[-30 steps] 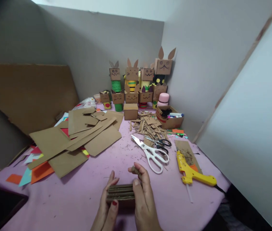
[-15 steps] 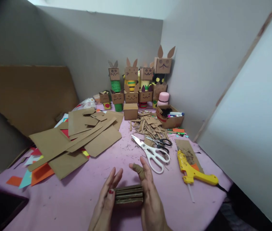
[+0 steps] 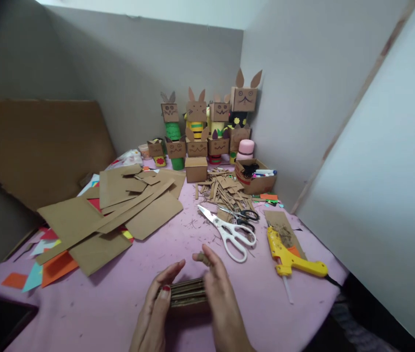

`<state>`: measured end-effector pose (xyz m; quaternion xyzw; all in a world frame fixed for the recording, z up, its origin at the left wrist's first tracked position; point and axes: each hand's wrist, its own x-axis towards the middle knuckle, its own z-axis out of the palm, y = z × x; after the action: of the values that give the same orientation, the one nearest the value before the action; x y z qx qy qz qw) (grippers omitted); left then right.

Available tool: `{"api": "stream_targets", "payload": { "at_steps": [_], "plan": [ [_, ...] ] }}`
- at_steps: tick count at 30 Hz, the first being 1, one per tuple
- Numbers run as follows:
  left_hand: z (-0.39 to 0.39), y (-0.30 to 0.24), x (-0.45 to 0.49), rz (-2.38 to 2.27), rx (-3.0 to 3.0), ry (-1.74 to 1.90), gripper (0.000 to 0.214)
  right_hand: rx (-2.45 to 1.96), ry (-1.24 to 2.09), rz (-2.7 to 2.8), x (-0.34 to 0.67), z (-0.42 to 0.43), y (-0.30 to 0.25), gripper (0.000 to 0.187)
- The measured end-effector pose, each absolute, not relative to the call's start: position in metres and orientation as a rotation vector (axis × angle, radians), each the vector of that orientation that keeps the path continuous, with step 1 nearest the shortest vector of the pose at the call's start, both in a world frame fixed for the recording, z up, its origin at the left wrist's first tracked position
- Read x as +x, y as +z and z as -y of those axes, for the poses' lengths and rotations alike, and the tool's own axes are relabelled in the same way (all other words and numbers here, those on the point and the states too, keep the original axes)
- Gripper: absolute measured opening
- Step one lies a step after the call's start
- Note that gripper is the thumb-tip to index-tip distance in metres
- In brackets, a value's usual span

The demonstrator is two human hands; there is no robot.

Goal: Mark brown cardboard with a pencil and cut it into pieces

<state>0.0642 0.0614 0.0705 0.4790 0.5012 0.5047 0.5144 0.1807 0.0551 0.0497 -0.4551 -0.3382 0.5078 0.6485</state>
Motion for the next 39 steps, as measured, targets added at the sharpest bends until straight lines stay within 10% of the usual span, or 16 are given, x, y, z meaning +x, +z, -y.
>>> {"api": "stream_targets", "payload": {
  "at_steps": [39],
  "plan": [
    [-0.074, 0.031, 0.055, -0.969, 0.889, 1.177, 0.071, -1.287, 0.951, 0.906, 0.165, -0.057, 0.043, 0.043]
  ]
}}
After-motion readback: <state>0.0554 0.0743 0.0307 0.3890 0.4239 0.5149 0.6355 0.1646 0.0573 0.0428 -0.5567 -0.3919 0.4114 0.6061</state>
